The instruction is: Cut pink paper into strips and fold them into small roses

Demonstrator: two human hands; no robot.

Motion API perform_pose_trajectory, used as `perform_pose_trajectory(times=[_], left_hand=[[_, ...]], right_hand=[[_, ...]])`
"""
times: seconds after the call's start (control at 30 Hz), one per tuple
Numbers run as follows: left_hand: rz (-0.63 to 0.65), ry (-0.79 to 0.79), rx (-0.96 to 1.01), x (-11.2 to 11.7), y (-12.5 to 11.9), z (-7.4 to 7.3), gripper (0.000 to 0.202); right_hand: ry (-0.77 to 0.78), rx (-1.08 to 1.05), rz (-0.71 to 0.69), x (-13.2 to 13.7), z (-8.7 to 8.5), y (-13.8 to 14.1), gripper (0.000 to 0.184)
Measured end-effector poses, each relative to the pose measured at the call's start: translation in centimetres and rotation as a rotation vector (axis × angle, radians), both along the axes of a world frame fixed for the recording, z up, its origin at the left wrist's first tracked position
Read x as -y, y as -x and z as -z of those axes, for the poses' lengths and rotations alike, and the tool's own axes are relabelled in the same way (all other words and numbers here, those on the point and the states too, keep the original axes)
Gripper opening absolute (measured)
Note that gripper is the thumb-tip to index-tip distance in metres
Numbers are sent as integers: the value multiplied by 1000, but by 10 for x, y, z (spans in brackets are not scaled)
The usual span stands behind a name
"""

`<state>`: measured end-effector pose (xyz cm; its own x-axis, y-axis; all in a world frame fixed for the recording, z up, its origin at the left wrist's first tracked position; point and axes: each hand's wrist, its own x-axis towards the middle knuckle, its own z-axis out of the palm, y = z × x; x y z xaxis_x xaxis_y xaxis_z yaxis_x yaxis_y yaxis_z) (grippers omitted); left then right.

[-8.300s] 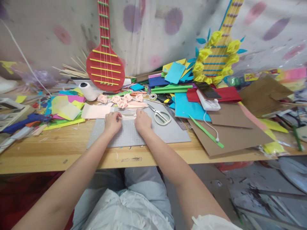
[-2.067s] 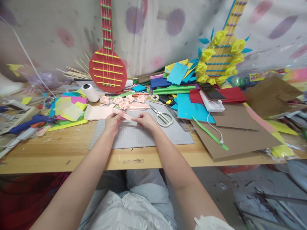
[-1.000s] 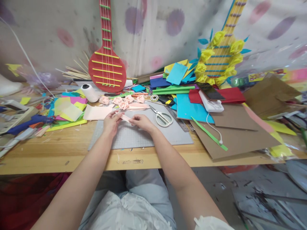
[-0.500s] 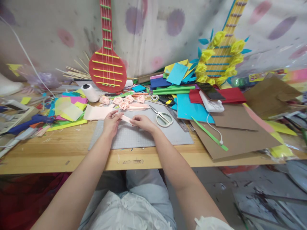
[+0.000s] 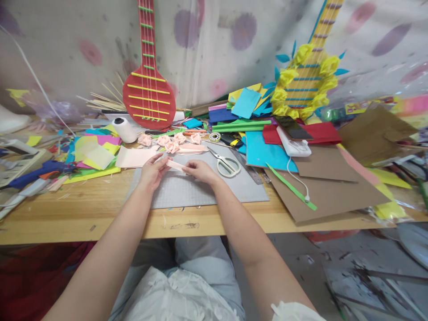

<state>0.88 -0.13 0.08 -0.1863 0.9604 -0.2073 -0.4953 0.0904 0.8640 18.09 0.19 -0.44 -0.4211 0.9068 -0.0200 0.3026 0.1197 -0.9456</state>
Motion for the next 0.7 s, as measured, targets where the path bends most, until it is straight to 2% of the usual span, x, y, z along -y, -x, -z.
perform_pose_trajectory(times=[0.27, 0.47, 0.6, 0.7], left_hand=[[-71, -6, -18, -2, -4, -2, 33], [62, -6, -24, 0, -4, -4, 53], [63, 13, -138, 1, -8, -2, 50], [46, 20, -140, 1, -8, -2, 44]], right_hand=[[-7, 26, -11, -2, 1, -2, 33], [-44, 32, -16, -3, 0, 2, 32], [-47, 39, -23, -1, -4, 5, 31], [-54, 32, -12, 0, -5, 5, 31]])
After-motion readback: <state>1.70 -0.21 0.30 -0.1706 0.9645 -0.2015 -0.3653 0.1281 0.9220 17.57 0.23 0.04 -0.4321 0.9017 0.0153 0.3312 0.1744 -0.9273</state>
